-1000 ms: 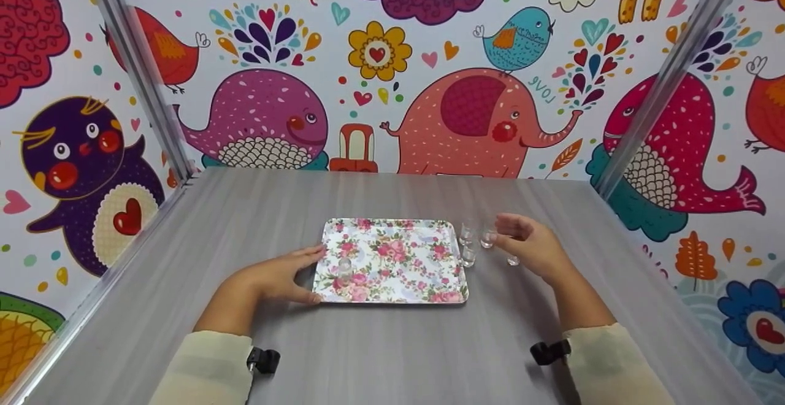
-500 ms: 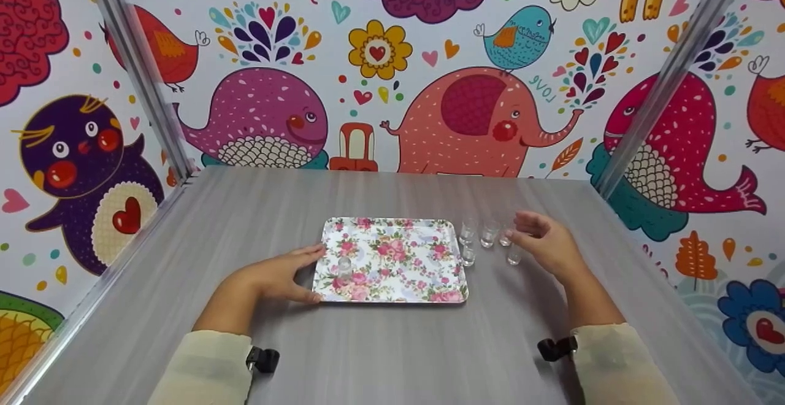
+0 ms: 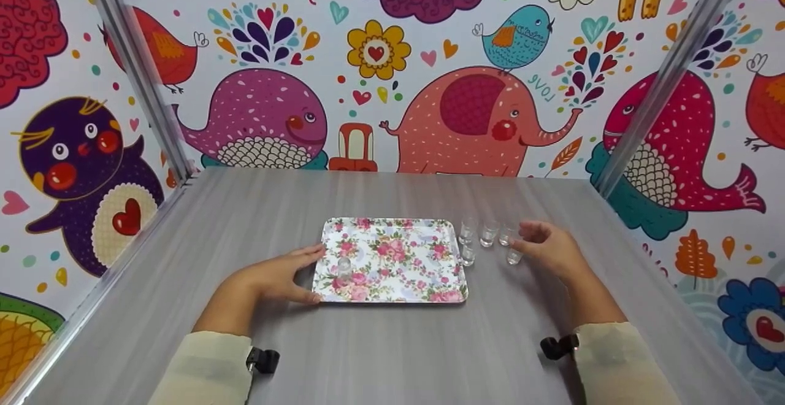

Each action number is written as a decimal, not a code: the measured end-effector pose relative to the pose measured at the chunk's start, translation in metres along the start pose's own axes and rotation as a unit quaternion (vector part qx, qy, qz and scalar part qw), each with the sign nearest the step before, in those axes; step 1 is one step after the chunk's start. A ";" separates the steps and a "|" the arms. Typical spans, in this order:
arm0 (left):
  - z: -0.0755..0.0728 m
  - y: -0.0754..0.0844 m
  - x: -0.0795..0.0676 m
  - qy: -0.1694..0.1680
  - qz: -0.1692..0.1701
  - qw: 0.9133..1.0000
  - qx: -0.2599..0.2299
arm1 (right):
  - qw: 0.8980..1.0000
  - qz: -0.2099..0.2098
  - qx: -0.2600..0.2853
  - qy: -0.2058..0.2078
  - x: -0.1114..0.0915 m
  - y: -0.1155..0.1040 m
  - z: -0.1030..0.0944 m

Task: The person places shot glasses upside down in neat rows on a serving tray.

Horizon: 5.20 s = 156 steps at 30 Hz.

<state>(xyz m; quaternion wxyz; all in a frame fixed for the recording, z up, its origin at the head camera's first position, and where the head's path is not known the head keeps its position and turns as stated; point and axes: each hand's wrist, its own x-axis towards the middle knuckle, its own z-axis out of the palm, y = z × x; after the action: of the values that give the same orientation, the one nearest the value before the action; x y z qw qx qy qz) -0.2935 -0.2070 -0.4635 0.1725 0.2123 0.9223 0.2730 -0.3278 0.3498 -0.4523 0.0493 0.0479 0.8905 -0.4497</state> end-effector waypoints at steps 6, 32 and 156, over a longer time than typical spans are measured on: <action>0.001 0.000 0.000 0.000 -0.001 1.000 -0.002 | 0.999 -0.013 -0.033 -0.022 0.007 0.014 0.005; 0.003 -0.002 0.002 0.001 -0.008 1.000 -0.002 | 0.997 0.000 -0.071 0.001 0.010 0.023 0.014; 0.000 -0.002 0.001 -0.005 -0.004 1.000 -0.013 | 0.963 -0.230 0.009 -0.140 -0.016 -0.143 0.224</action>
<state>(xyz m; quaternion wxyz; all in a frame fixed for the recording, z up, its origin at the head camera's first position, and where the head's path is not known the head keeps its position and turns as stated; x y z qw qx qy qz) -0.2952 -0.2077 -0.4648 0.1811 0.2071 0.9186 0.2836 -0.3202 0.0840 -0.4692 0.0683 -0.2215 0.8577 -0.4589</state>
